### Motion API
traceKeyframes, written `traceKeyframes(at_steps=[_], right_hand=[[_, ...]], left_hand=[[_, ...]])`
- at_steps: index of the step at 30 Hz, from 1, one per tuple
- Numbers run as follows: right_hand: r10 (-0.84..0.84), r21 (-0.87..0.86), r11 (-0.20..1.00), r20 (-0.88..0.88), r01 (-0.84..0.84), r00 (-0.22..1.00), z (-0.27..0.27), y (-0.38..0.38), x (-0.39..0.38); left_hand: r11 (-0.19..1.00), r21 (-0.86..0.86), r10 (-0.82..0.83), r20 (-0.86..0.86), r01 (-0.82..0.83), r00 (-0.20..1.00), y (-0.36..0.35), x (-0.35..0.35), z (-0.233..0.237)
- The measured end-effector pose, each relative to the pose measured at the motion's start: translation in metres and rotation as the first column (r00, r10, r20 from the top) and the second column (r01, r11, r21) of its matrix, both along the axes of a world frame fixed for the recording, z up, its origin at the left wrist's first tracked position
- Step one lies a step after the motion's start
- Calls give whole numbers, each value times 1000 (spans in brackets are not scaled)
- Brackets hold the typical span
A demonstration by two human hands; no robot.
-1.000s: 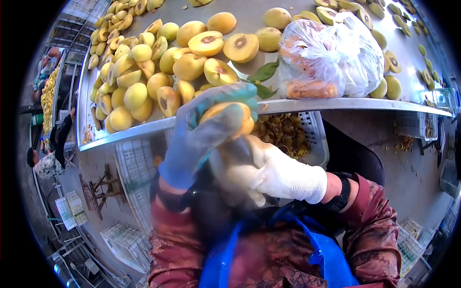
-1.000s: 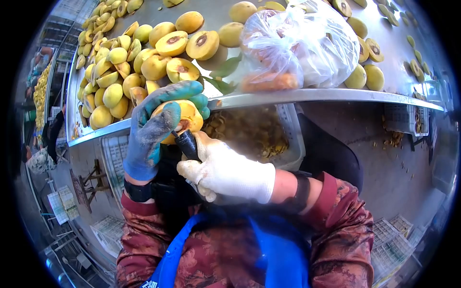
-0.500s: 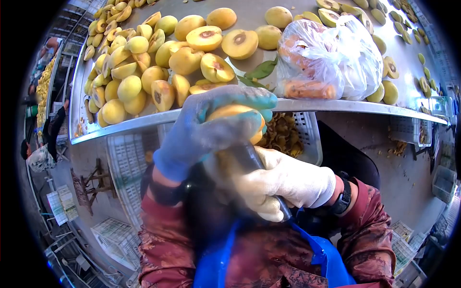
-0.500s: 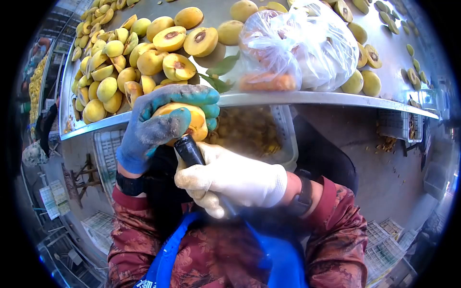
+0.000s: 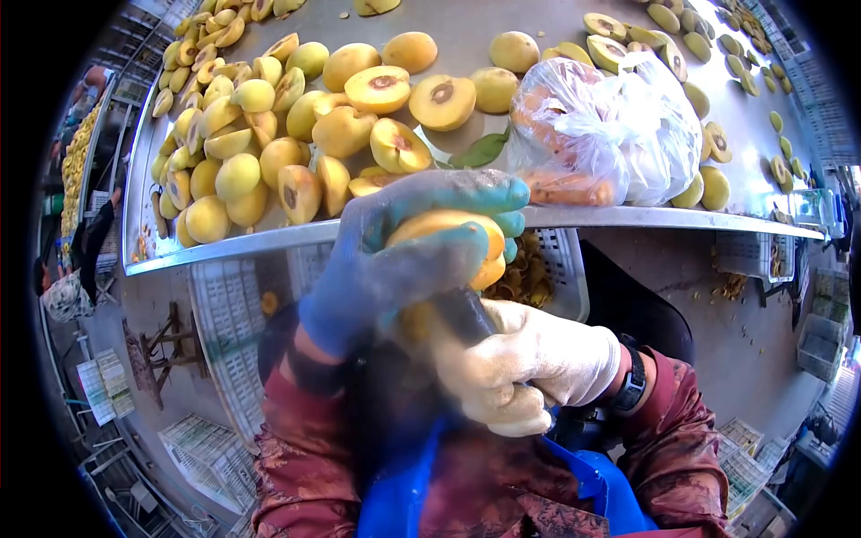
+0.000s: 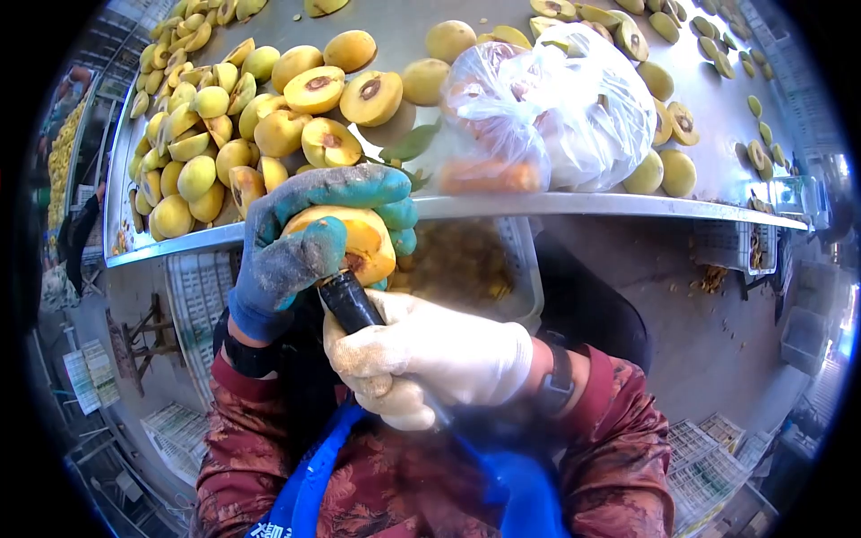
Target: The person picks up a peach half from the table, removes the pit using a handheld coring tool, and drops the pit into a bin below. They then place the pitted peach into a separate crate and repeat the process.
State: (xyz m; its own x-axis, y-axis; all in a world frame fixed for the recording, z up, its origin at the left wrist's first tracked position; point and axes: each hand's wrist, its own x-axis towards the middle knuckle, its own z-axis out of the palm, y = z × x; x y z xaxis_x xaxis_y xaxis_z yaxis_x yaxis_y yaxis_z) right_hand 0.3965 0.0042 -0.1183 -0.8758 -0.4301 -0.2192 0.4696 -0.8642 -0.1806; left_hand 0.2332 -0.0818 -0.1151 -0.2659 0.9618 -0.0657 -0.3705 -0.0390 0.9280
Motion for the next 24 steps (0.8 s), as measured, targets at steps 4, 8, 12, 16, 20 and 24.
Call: traceKeyframes(at_steps=[4, 8, 12, 16, 20, 24], right_hand=[[-3, -130, 992, -31, -1, 1000, 0, 0, 3], [-42, -192, 981, -20, 38, 999, 7, 3, -1], [-61, 125, 990, 18, 58, 998, 19, 8, -6], [-141, 735, 673, 18, 82, 990, 27, 4, -15], [112, 826, -408, -377, 389, 919, -38, -10, -2], [260, 867, -374, -244, 330, 935, -33, 5, 9]], left_hand=[[1000, 12, 9, 60, -10, 998, 2, 4, 5], [997, 62, 39, 167, -50, 985, 7, 9, 5], [996, 70, 40, 262, -60, 964, 12, 8, 4], [978, 81, 204, -144, -194, 968, 22, 10, -10], [964, -45, 267, 232, -264, 935, 19, 8, -10], [900, -6, 422, 261, -436, 868, 10, -10, -8]])
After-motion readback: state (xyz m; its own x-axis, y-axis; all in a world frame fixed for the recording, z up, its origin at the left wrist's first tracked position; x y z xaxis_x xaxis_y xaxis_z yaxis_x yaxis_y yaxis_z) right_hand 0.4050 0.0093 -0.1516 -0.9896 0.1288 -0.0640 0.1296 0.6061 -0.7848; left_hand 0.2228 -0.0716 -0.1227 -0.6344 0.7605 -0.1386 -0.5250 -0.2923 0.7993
